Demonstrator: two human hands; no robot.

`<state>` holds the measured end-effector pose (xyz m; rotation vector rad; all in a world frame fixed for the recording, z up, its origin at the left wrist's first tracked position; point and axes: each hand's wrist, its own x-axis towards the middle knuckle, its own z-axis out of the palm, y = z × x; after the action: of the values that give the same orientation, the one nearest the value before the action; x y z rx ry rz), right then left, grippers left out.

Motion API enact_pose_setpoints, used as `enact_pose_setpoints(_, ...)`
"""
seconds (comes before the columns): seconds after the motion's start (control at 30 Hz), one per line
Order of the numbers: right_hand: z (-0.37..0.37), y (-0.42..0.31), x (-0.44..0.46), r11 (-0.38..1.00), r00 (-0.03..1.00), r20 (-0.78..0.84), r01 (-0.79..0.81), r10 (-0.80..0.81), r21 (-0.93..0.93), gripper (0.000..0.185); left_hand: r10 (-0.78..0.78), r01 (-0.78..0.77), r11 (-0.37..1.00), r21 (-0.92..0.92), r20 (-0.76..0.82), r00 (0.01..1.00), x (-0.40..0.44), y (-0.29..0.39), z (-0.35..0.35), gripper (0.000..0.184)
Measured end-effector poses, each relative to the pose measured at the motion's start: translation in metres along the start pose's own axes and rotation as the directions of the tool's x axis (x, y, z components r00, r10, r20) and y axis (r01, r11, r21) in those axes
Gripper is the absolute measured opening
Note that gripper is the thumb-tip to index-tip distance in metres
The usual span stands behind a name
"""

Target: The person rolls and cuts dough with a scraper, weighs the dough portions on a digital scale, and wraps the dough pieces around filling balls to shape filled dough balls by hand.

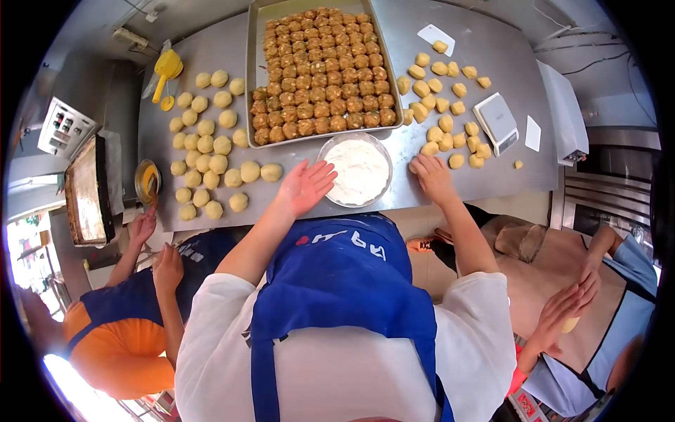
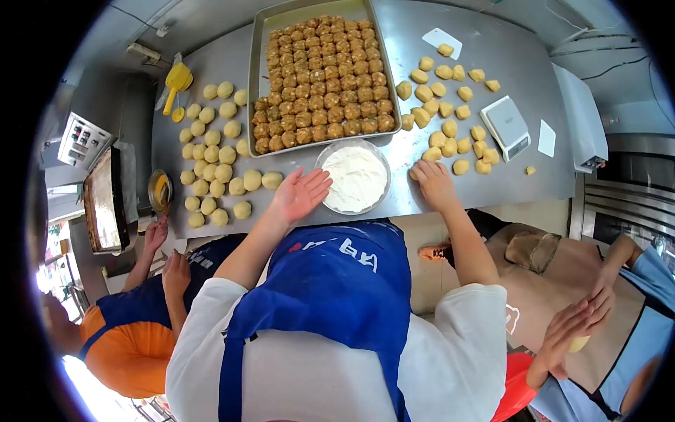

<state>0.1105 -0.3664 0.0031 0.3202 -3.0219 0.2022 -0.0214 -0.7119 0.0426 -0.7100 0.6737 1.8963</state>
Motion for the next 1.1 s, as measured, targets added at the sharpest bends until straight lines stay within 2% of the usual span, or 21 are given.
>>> enact_pose_setpoints(0.1, 0.001, -0.001, -0.001, 0.989, 0.995, 0.027, -0.095, 0.093, 0.110, 0.049, 0.024, -0.028, 0.997, -0.073, -0.053, 0.998, -0.012, -0.001, -0.010, 0.052)
enact_pose_setpoints(0.17, 0.001, -0.023, 0.016, 0.890, 0.896, -0.224, -0.293, 0.383, 0.348, 0.042, 0.046, -0.056, 0.988, -0.142, -0.073, 0.996, -0.016, -0.005, -0.016, 0.050)
enact_pose_setpoints(0.23, -0.007, -0.057, 0.043, 0.835, 0.848, -0.269, -0.303, 0.456, 0.460, 0.034, 0.068, -0.074, 0.983, -0.169, -0.042, 0.997, -0.017, -0.010, -0.022, 0.051)
enact_pose_setpoints(0.3, -0.002, -0.081, 0.057, 0.788, 0.911, -0.145, -0.242, 0.385, 0.566, 0.031, 0.086, -0.086, 0.979, -0.183, -0.008, 0.996, -0.017, -0.012, -0.026, 0.052)
enact_pose_setpoints(0.33, 0.002, -0.090, 0.065, 0.791, 0.914, -0.148, -0.234, 0.377, 0.566, 0.031, 0.088, -0.089, 0.981, -0.170, -0.014, 0.996, -0.017, -0.013, -0.026, 0.051)
enact_pose_setpoints(0.4, 0.013, -0.102, 0.074, 0.921, 0.957, -0.273, 0.016, 0.098, 0.389, 0.030, 0.095, -0.097, 0.981, -0.166, -0.018, 0.995, -0.017, -0.014, -0.026, 0.050)
enact_pose_setpoints(0.53, 0.003, -0.125, 0.083, 0.895, 0.976, -0.174, -0.040, 0.130, 0.444, 0.030, 0.107, -0.108, 0.989, -0.101, -0.015, 0.994, -0.018, -0.011, -0.020, 0.047)
enact_pose_setpoints(0.6, -0.025, -0.157, 0.094, 0.497, 0.882, -0.056, -0.210, 0.467, 0.842, 0.030, 0.107, -0.108, 0.991, -0.075, -0.020, 0.994, -0.014, -0.013, -0.016, 0.047)
enact_pose_setpoints(0.63, -0.033, -0.165, 0.098, 0.496, 0.889, -0.055, -0.202, 0.454, 0.844, 0.030, 0.028, -0.012, 0.994, -0.109, 0.149, 0.988, -0.010, -0.013, -0.015, 0.044)
enact_pose_setpoints(0.67, -0.039, -0.171, 0.103, 0.657, 0.954, -0.135, -0.078, 0.268, 0.750, 0.031, -0.044, 0.087, 0.989, -0.122, 0.317, 0.947, -0.006, -0.013, -0.014, 0.042)
enact_pose_setpoints(0.7, -0.041, -0.176, 0.108, 0.776, 0.980, -0.188, 0.068, 0.065, 0.628, 0.032, -0.032, 0.076, 0.989, -0.128, 0.317, 0.948, -0.008, -0.015, -0.004, 0.042)
enact_pose_setpoints(0.73, -0.043, -0.181, 0.116, 0.824, 0.955, -0.286, 0.221, -0.075, 0.521, 0.032, 0.052, -0.015, 0.989, -0.145, 0.251, 0.967, -0.013, -0.015, 0.010, 0.041)
enact_pose_setpoints(0.77, -0.048, -0.181, 0.122, 0.824, 0.954, -0.288, 0.225, -0.078, 0.520, 0.032, 0.131, -0.103, 0.982, -0.155, 0.182, 0.974, -0.016, -0.014, 0.017, 0.040)
enact_pose_setpoints(0.83, -0.072, -0.183, 0.136, 0.777, 0.858, -0.495, 0.404, -0.138, 0.483, 0.032, 0.192, -0.175, 0.980, -0.097, 0.214, 0.958, -0.024, -0.008, 0.020, 0.043)
enact_pose_setpoints(0.87, -0.074, -0.182, 0.139, 0.783, 0.876, -0.457, 0.390, -0.153, 0.485, 0.037, 0.260, -0.277, 0.946, 0.169, 0.117, 0.959, -0.035, -0.005, 0.029, 0.049)
enact_pose_setpoints(0.9, -0.075, -0.187, 0.143, 0.786, 0.876, -0.458, 0.387, -0.150, 0.482, 0.037, 0.347, -0.331, 0.840, 0.431, 0.044, 0.937, -0.046, -0.002, 0.040, 0.055)
enact_pose_setpoints(0.93, -0.076, -0.196, 0.148, 0.787, 0.895, -0.440, 0.322, -0.072, 0.527, 0.045, 0.346, -0.334, 0.838, 0.432, 0.053, 0.937, -0.057, -0.004, 0.048, 0.055)
enact_pose_setpoints(0.97, -0.077, -0.204, 0.154, 0.781, 0.908, -0.418, 0.258, 0.005, 0.569, 0.053, 0.242, -0.267, 0.936, 0.231, 0.131, 0.961, -0.068, -0.008, 0.056, 0.060)
enact_pose_setpoints(1.0, -0.072, -0.209, 0.154, 0.706, 0.896, -0.444, 0.307, 0.011, 0.638, 0.058, 0.150, -0.161, 0.987, 0.030, 0.228, 0.962, -0.072, -0.009, 0.059, 0.065)
enact_pose_setpoints(1.03, -0.078, -0.218, 0.154, 0.708, 0.896, -0.445, 0.311, 0.005, 0.634, 0.058, 0.139, -0.137, 0.990, -0.029, 0.275, 0.951, -0.073, -0.008, 0.061, 0.066)
enact_pose_setpoints(1.1, -0.091, -0.237, 0.156, 0.619, 0.840, -0.542, 0.416, 0.020, 0.667, 0.062, 0.254, -0.265, 0.964, 0.002, 0.282, 0.925, -0.072, -0.007, 0.062, 0.068)
